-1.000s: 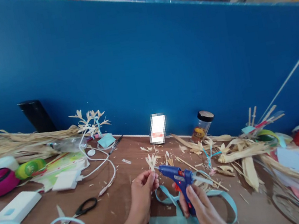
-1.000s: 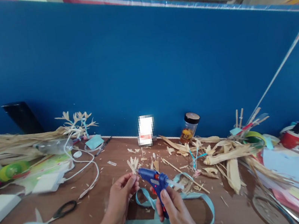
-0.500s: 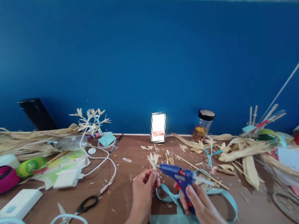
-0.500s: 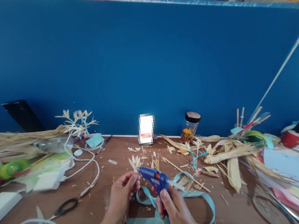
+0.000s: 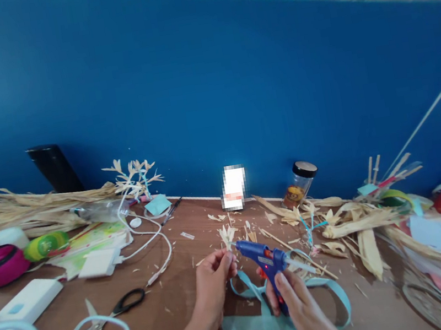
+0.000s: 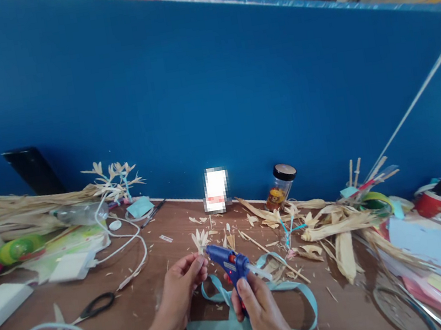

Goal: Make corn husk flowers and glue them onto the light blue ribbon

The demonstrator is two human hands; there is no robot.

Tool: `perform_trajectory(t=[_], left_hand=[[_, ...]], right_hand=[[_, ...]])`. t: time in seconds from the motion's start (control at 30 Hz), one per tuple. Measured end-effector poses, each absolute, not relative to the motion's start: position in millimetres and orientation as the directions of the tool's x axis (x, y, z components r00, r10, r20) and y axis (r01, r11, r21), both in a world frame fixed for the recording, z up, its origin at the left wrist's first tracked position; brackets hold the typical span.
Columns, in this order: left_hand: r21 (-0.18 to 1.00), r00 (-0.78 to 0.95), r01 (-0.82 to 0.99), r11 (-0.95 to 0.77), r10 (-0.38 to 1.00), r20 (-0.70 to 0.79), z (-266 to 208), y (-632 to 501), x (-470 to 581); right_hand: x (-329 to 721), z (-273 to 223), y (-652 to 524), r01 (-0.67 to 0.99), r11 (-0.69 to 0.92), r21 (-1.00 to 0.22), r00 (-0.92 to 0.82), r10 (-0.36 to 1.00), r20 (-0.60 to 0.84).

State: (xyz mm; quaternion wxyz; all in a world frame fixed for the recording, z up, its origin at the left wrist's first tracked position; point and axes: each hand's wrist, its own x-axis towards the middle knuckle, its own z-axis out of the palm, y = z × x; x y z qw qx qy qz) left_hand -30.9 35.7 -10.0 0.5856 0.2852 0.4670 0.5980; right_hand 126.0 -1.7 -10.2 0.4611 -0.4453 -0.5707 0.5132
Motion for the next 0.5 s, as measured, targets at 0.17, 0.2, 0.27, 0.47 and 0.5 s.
perform_trajectory(t=[0.17, 0.2, 0.27, 0.47, 0.5], left_hand=[[0.887, -0.152, -0.443, 0.131, 0.964, -0.219, -6.7, 34.6, -30.9], [0.886, -0.148, -0.446, 0.128, 0.965, -0.214, -6.3, 34.6, -30.8], [0.890, -0.140, -0.439, 0.123, 0.969, -0.203, -6.4, 34.7, -30.8], [0.896, -0.154, -0.428, 0.119, 0.967, -0.202, -10.8, 35.3, -31.3], [0.895, -0.156, -0.431, 0.114, 0.967, -0.199, -11.1, 35.3, -31.4]], right_hand=[[125.3, -6.9, -1.3, 0.025, 0.062, -0.998, -0.205, 0.977, 0.056], [125.0, -6.7, -1.3, 0.026, 0.061, -0.998, -0.200, 0.978, 0.054], [124.7, -7.3, -1.2, 0.023, 0.060, -0.998, -0.183, 0.981, 0.055], [125.4, -10.6, -0.8, 0.006, 0.058, -0.998, -0.151, 0.987, 0.057], [125.5, -10.2, -1.0, 0.013, 0.059, -0.998, -0.160, 0.986, 0.056]])
